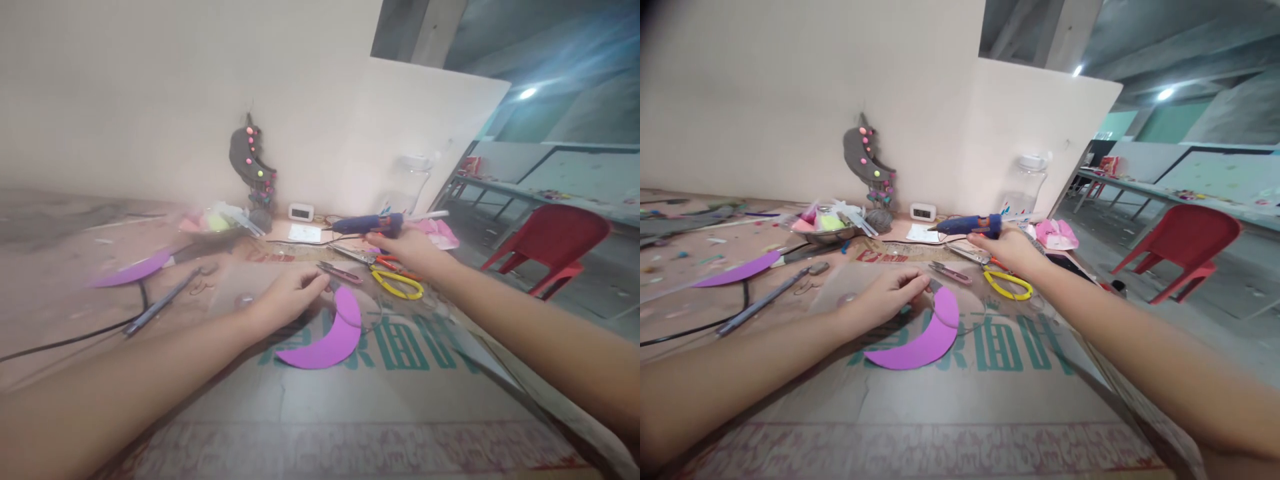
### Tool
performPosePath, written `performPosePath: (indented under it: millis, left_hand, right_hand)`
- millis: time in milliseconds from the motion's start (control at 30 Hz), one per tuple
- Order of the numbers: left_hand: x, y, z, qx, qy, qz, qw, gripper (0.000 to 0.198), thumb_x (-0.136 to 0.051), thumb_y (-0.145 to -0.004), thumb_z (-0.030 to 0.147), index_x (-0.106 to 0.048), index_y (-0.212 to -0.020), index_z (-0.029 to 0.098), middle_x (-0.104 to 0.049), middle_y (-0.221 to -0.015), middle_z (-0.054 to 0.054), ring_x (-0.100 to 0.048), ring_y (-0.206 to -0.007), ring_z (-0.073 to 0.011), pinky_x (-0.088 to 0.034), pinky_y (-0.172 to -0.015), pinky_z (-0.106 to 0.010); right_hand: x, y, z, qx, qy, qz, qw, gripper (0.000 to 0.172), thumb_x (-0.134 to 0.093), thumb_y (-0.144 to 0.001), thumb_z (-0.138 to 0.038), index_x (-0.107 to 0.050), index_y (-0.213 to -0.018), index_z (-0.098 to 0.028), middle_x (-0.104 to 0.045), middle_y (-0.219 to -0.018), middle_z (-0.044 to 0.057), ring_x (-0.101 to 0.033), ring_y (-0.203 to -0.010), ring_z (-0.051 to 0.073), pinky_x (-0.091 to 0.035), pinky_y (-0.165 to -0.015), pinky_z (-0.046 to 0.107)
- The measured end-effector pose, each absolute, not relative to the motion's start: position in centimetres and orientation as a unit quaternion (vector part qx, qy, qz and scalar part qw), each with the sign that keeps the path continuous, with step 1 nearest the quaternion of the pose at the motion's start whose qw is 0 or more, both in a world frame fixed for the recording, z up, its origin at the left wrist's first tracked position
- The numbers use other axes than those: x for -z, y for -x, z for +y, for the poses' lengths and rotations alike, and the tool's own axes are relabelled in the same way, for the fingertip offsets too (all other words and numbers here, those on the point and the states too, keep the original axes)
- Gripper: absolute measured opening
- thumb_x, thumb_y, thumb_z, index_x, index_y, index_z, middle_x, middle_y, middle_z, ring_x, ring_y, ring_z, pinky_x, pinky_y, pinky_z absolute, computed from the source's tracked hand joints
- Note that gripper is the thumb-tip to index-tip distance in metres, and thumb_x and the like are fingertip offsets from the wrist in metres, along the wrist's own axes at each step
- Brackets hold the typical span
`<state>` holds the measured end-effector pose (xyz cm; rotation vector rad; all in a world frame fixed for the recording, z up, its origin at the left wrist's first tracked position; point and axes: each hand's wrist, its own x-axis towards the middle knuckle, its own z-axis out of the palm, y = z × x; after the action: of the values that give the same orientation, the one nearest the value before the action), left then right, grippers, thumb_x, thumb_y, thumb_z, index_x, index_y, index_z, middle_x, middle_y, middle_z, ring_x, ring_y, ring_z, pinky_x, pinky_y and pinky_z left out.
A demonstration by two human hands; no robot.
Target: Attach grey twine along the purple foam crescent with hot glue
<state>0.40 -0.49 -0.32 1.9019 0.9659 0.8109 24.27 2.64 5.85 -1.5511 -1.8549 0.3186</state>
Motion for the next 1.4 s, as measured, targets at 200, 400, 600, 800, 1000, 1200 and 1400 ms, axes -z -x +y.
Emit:
performPosePath:
  millis: [200, 400, 600, 800, 1000, 1200, 1400]
  left_hand:
    - [0.5, -0.5, -0.4, -0.343, -0.752, 0.372, 0.422, 0.032, -0.043, -0.089, 0.04, -0.058, -0.074, 0.016, -0.058, -0.063, 0.001, -0.055, -0.06, -0.0141, -0.041, -0.057, -0.024]
    - [0.9, -0.4, -0.3, -0.328, -0.732, 0.376, 0.464, 0.03, -0.042, -0.09, 0.041, -0.053, -0.074, 0.018, -0.054, -0.058, 0.003, -0.052, -0.054, -0.0128, -0.04, -0.054, -0.024]
    - [1.1, -0.4, -0.2, -0.326, -0.731, 0.375, 0.467, 0.03, -0.042, -0.089, 0.042, -0.052, -0.073, 0.018, -0.053, -0.057, 0.003, -0.051, -0.052, -0.0122, -0.039, -0.051, -0.023]
    - [0.9, -0.4, -0.3, -0.321, -0.732, 0.381, 0.465, 0.031, -0.042, -0.089, 0.045, -0.054, -0.075, 0.019, -0.055, -0.058, 0.002, -0.052, -0.053, -0.0133, -0.038, -0.049, -0.023]
    - [0.6, -0.4, -0.3, -0.327, -0.742, 0.376, 0.449, 0.031, -0.043, -0.089, 0.043, -0.054, -0.074, 0.018, -0.056, -0.061, 0.002, -0.054, -0.059, -0.0136, -0.041, -0.056, -0.023]
    - [0.4, -0.4, -0.4, -0.321, -0.746, 0.384, 0.439, 0.032, -0.042, -0.089, 0.042, -0.052, -0.071, 0.018, -0.053, -0.061, 0.002, -0.051, -0.057, -0.0128, -0.038, -0.054, -0.023]
    - [0.3, -0.3, -0.5, -0.337, -0.762, 0.375, 0.408, 0.031, -0.04, -0.09, 0.04, -0.053, -0.072, 0.018, -0.055, -0.063, 0.001, -0.053, -0.061, -0.0141, -0.04, -0.057, -0.024]
  right_hand:
    - [-5.7, -22.4, 10.6, -0.152, 0.6, -0.719, 0.316, 0.031, -0.061, -0.082, -0.037, -0.069, -0.103, -0.015, -0.072, -0.093, 0.007, -0.062, -0.079, 0.018, -0.048, -0.07, 0.027]
    - [-2.0, -21.3, 14.9, -0.168, 0.612, -0.715, 0.294, 0.028, -0.062, -0.081, -0.035, -0.07, -0.095, -0.011, -0.07, -0.083, 0.007, -0.06, -0.068, 0.014, -0.046, -0.061, 0.023]
    - [-1.2, -21.8, 15.4, -0.172, 0.596, -0.732, 0.282, 0.03, -0.065, -0.079, -0.038, -0.07, -0.091, -0.01, -0.069, -0.075, 0.005, -0.06, -0.065, 0.014, -0.047, -0.063, 0.023]
    - [-2.7, -23.5, 11.9, -0.148, 0.557, -0.754, 0.315, 0.037, -0.058, -0.085, -0.035, -0.065, -0.113, -0.013, -0.071, -0.105, 0.009, -0.064, -0.095, 0.019, -0.047, -0.089, 0.031]
    - [-2.3, -24.9, 6.8, -0.119, 0.563, -0.728, 0.373, 0.043, -0.05, -0.09, -0.038, -0.057, -0.123, -0.013, -0.061, -0.126, 0.015, -0.058, -0.114, 0.022, -0.043, -0.098, 0.038]
    - [-2.8, -24.2, 3.4, -0.13, 0.538, -0.747, 0.368, 0.033, -0.056, -0.085, -0.034, -0.061, -0.111, -0.015, -0.065, -0.115, 0.01, -0.06, -0.105, 0.021, -0.043, -0.095, 0.038]
    - [-2.4, -22.8, -1.2, -0.258, 0.504, -0.755, 0.33, 0.025, -0.056, -0.084, -0.044, -0.051, -0.089, -0.02, -0.063, -0.08, 0.0, -0.058, -0.064, 0.012, -0.048, -0.061, 0.026]
